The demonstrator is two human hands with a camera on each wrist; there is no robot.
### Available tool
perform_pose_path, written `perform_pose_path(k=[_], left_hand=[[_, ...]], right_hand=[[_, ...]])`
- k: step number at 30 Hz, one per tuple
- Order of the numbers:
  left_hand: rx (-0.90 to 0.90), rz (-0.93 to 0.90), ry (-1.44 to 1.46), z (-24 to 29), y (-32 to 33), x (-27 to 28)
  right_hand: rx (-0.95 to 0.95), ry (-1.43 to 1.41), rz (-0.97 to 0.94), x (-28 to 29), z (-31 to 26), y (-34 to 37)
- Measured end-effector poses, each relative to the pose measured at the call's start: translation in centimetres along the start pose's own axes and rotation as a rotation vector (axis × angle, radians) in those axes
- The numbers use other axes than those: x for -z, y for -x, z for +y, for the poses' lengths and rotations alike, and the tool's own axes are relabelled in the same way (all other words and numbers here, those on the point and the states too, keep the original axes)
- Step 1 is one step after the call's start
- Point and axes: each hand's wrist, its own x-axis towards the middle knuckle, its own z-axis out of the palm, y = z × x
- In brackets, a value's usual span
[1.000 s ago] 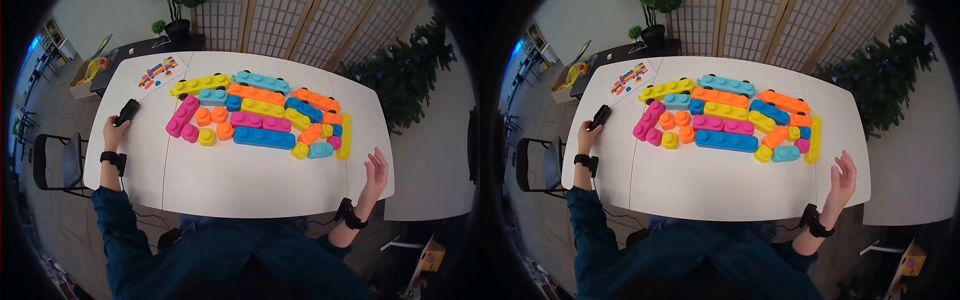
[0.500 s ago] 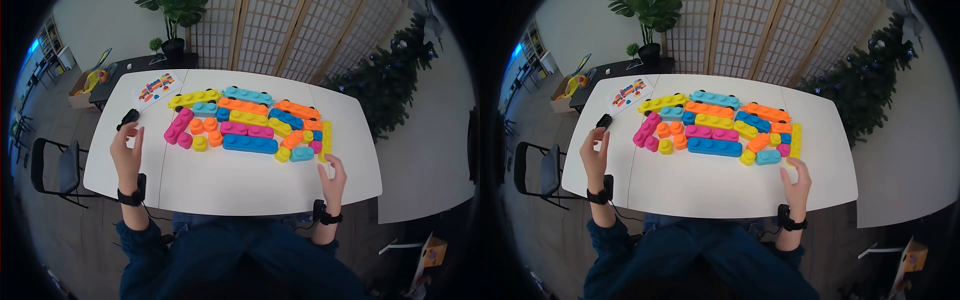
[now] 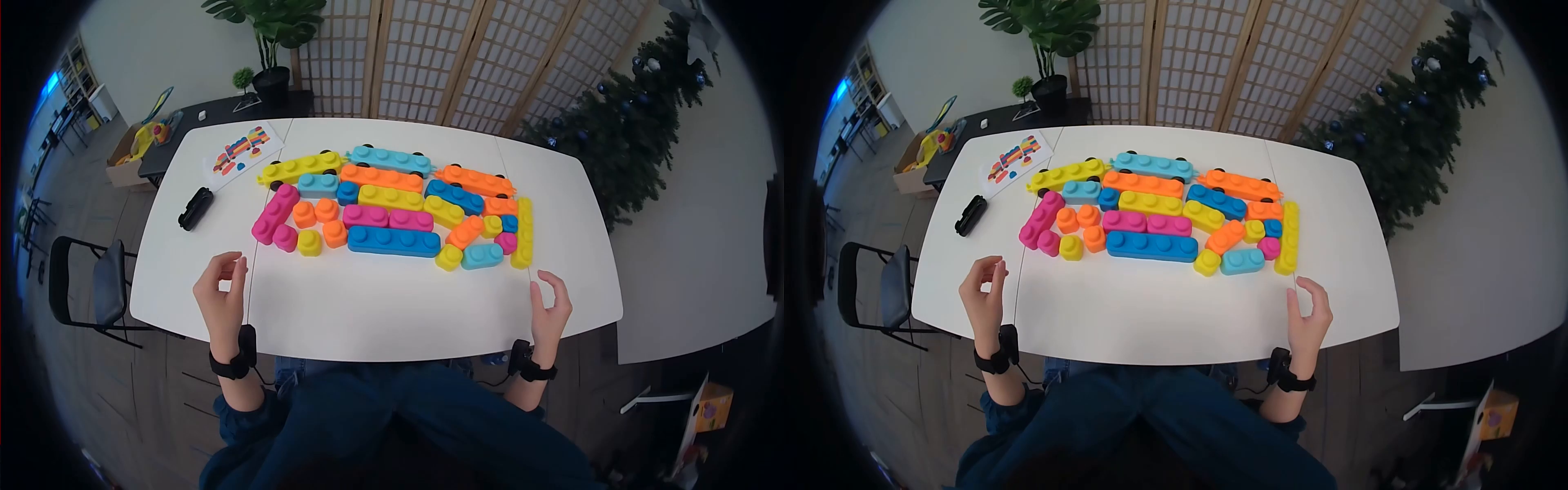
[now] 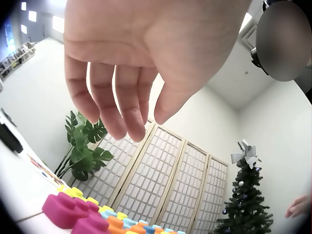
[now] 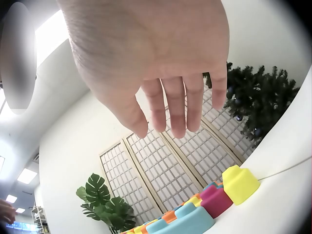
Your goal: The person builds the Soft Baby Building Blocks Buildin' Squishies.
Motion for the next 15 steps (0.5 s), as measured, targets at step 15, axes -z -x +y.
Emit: perform_pose_path(k=[15], left_hand=[[0.016, -0.058, 0.016, -2.0, -0.9, 0.1]], right_hand=[[0.071, -0.009, -0.038, -2.3, -1.6, -1.8]])
